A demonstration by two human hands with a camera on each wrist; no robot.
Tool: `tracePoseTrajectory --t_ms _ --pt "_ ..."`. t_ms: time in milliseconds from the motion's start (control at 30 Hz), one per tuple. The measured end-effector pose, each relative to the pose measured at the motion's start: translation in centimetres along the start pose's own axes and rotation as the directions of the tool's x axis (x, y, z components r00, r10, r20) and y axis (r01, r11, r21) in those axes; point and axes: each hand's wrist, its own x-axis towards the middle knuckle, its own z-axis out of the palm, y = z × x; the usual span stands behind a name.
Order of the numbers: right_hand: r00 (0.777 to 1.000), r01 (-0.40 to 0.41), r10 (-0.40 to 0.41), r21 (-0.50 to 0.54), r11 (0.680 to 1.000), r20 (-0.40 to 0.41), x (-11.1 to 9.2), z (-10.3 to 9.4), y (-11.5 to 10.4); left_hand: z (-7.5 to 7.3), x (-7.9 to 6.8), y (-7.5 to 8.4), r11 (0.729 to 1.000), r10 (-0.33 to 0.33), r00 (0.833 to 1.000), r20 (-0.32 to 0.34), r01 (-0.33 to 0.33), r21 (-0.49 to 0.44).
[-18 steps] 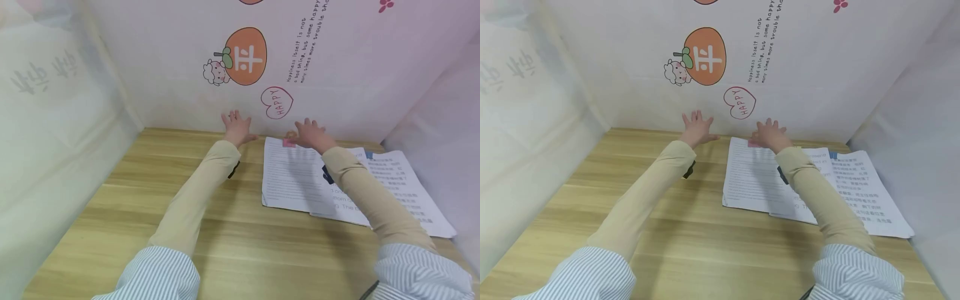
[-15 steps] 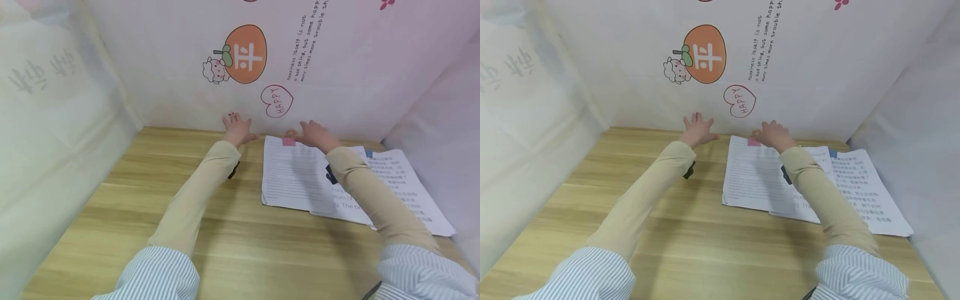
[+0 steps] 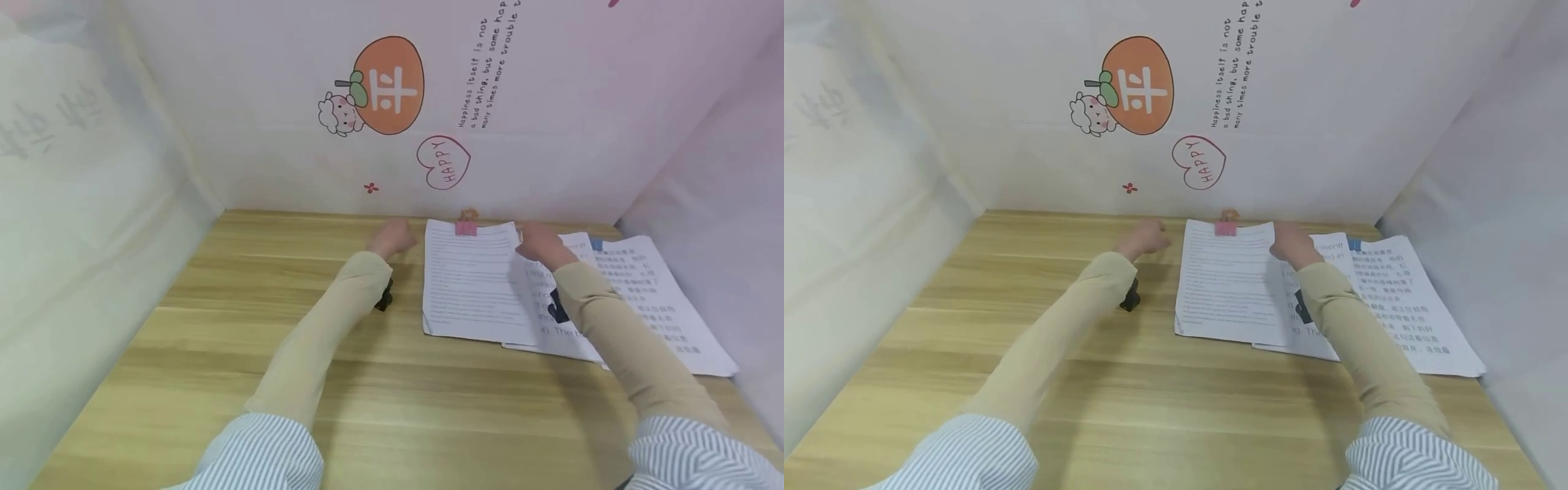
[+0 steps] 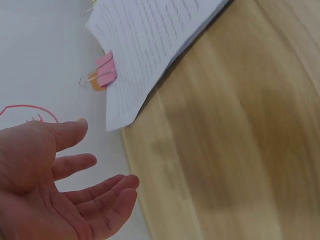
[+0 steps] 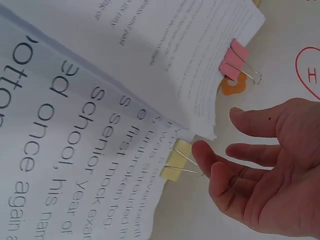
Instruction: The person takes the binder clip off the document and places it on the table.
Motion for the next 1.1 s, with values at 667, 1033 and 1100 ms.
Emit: tracePoseTrajectory --t_ms 667,1033,1100 --pt "0.987 -0.162 0.149 0.43 0.888 0.064 2.2 5.0 3.4 5.5 2.8 0.9 0.869 -0.275 0.959 0.067 0.278 -0.409" --pt "0.974 -0.224 0.174 0.657 0.719 0.142 2.2 5.7 4.3 6.5 4.4 0.5 0.783 -0.341 0.933 0.113 0.349 -0.515" --pt "0.968 -0.25 0.195 0.682 0.688 0.158 2.2 5.9 4.2 6.5 4.4 0.3 0.764 -0.343 0.932 0.121 0.351 -0.541"
